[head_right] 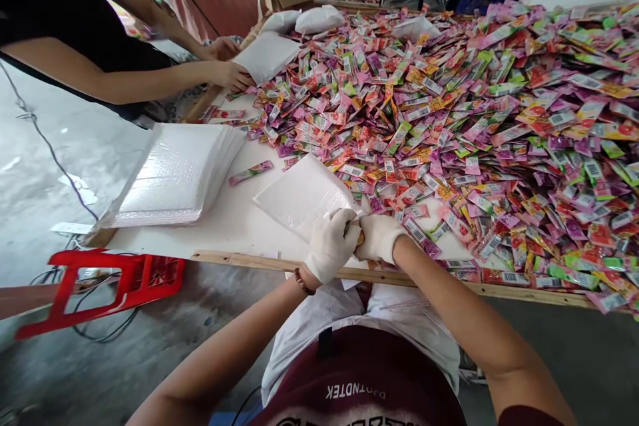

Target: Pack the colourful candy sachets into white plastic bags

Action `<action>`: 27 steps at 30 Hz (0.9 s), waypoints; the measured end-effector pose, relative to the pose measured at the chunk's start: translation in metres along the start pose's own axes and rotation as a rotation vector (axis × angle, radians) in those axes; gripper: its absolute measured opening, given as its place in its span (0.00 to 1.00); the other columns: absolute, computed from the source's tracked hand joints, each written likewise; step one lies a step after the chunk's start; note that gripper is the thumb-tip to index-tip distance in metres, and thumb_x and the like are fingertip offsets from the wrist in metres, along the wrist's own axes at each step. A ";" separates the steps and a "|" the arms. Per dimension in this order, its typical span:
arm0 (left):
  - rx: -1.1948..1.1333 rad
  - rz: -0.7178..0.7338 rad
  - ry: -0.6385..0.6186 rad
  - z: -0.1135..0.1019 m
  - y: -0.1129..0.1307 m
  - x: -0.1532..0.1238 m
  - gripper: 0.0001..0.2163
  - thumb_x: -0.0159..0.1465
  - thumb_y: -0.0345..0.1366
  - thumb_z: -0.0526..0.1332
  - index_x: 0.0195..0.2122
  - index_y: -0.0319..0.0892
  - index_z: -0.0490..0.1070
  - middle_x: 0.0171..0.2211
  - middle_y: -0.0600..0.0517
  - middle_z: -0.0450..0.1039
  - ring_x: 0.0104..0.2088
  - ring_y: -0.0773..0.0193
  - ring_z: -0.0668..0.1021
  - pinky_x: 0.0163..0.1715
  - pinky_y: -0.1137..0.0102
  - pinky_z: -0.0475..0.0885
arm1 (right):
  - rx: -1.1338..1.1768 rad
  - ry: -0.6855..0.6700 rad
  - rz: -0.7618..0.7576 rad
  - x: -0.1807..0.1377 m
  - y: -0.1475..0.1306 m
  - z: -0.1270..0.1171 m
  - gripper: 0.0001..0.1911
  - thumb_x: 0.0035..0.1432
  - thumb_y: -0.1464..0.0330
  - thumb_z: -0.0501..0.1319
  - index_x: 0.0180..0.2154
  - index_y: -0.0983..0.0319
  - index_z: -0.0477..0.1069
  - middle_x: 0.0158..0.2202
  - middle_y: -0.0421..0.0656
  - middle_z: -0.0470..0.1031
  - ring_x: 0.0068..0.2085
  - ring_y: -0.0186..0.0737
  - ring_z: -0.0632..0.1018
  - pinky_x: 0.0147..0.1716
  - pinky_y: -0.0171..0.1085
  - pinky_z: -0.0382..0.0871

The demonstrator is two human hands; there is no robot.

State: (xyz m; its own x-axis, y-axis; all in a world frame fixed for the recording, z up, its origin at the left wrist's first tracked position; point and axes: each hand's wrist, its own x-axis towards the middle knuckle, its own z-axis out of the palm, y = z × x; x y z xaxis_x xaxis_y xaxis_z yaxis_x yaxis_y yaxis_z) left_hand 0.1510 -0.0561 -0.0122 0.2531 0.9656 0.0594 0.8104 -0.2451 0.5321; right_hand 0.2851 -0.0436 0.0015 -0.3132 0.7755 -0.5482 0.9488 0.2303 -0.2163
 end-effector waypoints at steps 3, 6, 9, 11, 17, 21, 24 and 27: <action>0.063 -0.047 0.013 0.012 -0.003 0.001 0.09 0.68 0.35 0.53 0.45 0.42 0.70 0.42 0.44 0.77 0.42 0.56 0.78 0.39 0.65 0.68 | 0.054 0.061 0.026 -0.009 0.003 0.004 0.38 0.48 0.59 0.65 0.60 0.63 0.62 0.44 0.51 0.79 0.42 0.54 0.81 0.37 0.41 0.71; 0.075 -0.055 -0.002 0.019 -0.008 0.003 0.09 0.69 0.36 0.52 0.46 0.42 0.69 0.42 0.45 0.77 0.41 0.56 0.78 0.38 0.66 0.69 | 0.010 0.307 0.037 -0.030 -0.003 0.023 0.45 0.54 0.58 0.63 0.67 0.66 0.49 0.57 0.57 0.70 0.50 0.56 0.77 0.47 0.46 0.70; 0.075 0.015 -0.026 0.013 -0.012 0.003 0.09 0.70 0.36 0.52 0.47 0.42 0.68 0.42 0.46 0.76 0.42 0.58 0.78 0.38 0.67 0.69 | -0.105 0.389 0.026 -0.043 -0.010 0.036 0.36 0.61 0.61 0.58 0.65 0.68 0.53 0.59 0.60 0.66 0.53 0.57 0.73 0.51 0.48 0.67; 0.130 0.061 -0.045 0.002 -0.014 0.002 0.09 0.70 0.35 0.53 0.48 0.42 0.69 0.44 0.45 0.76 0.42 0.58 0.78 0.38 0.67 0.69 | -0.161 0.328 0.059 -0.042 -0.012 0.035 0.30 0.63 0.62 0.56 0.63 0.67 0.57 0.55 0.60 0.68 0.49 0.57 0.75 0.46 0.48 0.69; 0.393 0.105 -0.139 -0.029 -0.004 -0.002 0.09 0.69 0.33 0.53 0.42 0.40 0.71 0.38 0.44 0.75 0.37 0.55 0.78 0.33 0.65 0.68 | -0.152 0.200 0.160 -0.018 -0.018 0.006 0.21 0.65 0.61 0.53 0.57 0.63 0.63 0.51 0.58 0.71 0.44 0.54 0.79 0.39 0.47 0.71; 0.300 0.250 -0.049 -0.018 0.009 -0.008 0.08 0.68 0.32 0.53 0.41 0.41 0.71 0.35 0.46 0.75 0.37 0.57 0.78 0.35 0.66 0.69 | -0.120 0.221 0.145 -0.010 -0.017 0.004 0.19 0.63 0.69 0.53 0.53 0.69 0.67 0.49 0.61 0.72 0.47 0.58 0.78 0.42 0.49 0.72; 0.162 0.253 0.021 -0.004 0.003 -0.013 0.07 0.69 0.34 0.54 0.39 0.42 0.71 0.35 0.47 0.74 0.36 0.60 0.77 0.35 0.67 0.69 | 0.059 0.314 0.025 -0.015 0.004 0.018 0.24 0.61 0.66 0.56 0.57 0.67 0.64 0.50 0.58 0.73 0.48 0.55 0.78 0.45 0.47 0.71; 0.037 0.227 0.069 0.009 -0.009 -0.017 0.07 0.69 0.36 0.54 0.38 0.43 0.71 0.36 0.49 0.74 0.35 0.62 0.76 0.34 0.69 0.69 | 0.280 0.475 -0.133 -0.025 0.025 0.042 0.27 0.62 0.63 0.57 0.60 0.64 0.60 0.52 0.53 0.72 0.52 0.49 0.75 0.50 0.43 0.70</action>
State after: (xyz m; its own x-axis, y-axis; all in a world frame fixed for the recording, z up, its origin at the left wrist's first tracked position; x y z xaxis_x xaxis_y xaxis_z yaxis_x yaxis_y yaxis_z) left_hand 0.1436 -0.0714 -0.0254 0.3957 0.8885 0.2324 0.7560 -0.4588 0.4668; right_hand 0.3153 -0.0815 -0.0241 -0.3145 0.9448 -0.0916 0.8348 0.2293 -0.5005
